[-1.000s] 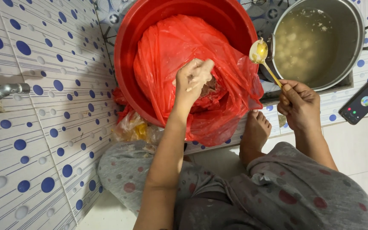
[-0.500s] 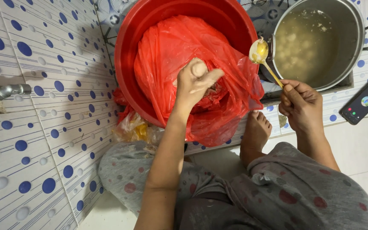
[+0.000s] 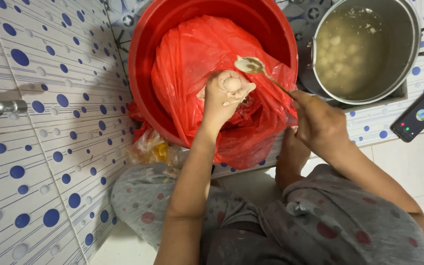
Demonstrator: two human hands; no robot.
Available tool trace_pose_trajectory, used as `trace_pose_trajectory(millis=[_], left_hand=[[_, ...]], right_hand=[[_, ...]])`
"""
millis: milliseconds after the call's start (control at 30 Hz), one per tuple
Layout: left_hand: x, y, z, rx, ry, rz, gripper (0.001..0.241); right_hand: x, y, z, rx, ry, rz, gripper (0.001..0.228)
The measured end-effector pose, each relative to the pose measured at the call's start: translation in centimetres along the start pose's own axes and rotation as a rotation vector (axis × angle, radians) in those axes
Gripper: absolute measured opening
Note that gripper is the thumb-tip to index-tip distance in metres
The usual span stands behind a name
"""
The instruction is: The person is portioning meat paste from a large bowl into a pot of water using their hands and a spoon to form meatballs.
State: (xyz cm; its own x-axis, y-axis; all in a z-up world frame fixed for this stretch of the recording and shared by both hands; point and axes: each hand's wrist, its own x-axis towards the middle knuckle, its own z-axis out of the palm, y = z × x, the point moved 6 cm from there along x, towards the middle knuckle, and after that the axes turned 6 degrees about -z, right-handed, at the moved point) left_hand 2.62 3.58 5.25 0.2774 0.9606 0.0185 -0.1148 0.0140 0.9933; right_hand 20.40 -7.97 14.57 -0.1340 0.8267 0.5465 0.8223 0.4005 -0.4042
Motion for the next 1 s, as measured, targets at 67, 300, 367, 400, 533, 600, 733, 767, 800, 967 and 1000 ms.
trace_pose_trajectory(millis=[67,300,367,400,533,600,733,767,800,967,1000], left_hand=[[0.0,-1.9,-0.4,0.047,0.053,-0.043,0.026],[0.1,-4.9,-1.0,0.12,0.109,-0.106,0.017],[0.5,-8.0,-1.1,0.358,0.138,-0.282,0.025],[0.4,-9.9,-1.5,0.598,0.167,-0.456,0.034],[0.0,-13.6,-1.9,0.96,0.051,-0.44,0.033],[-0.2,-15.8,-1.9,1.012,-0.02,-0.444,0.023],[1.8,-8.4,-0.8,1.045,-0.018,-0.288,0.01],[1.6,-7.4,-0.8,0.978,0.008,-0.287,0.008],[1.4,-6.4,-0.9,0.91,0.032,-0.287,0.007],[0.0,-9.1,-1.8,0.907,0.039,-0.35,0.004],[-0.1,-9.1,-1.7,0.888,0.041,-0.357,0.004]], right_hand=[[0.0,-0.3,0.5,-0.002,0.003,-0.019,0.02],[-0.4,-0.6,2.0,0.137,-0.064,0.071,0.019],[-1.3,0.6,2.9,0.264,-0.131,0.268,0.018],[-2.2,1.5,3.7,0.393,-0.197,0.464,0.018],[-5.9,4.5,6.3,0.91,-0.129,0.918,0.019],[-7.2,5.4,6.0,0.993,-0.037,1.074,0.016],[-10.2,10.9,3.1,0.888,0.114,1.06,0.012],[-10.8,12.5,1.7,0.651,0.107,0.968,0.011],[-11.3,13.8,0.2,0.416,0.097,0.871,0.011],[-15.4,21.9,-0.3,-0.082,0.047,0.662,0.013],[-15.9,23.0,-0.2,-0.176,0.051,0.638,0.016]])
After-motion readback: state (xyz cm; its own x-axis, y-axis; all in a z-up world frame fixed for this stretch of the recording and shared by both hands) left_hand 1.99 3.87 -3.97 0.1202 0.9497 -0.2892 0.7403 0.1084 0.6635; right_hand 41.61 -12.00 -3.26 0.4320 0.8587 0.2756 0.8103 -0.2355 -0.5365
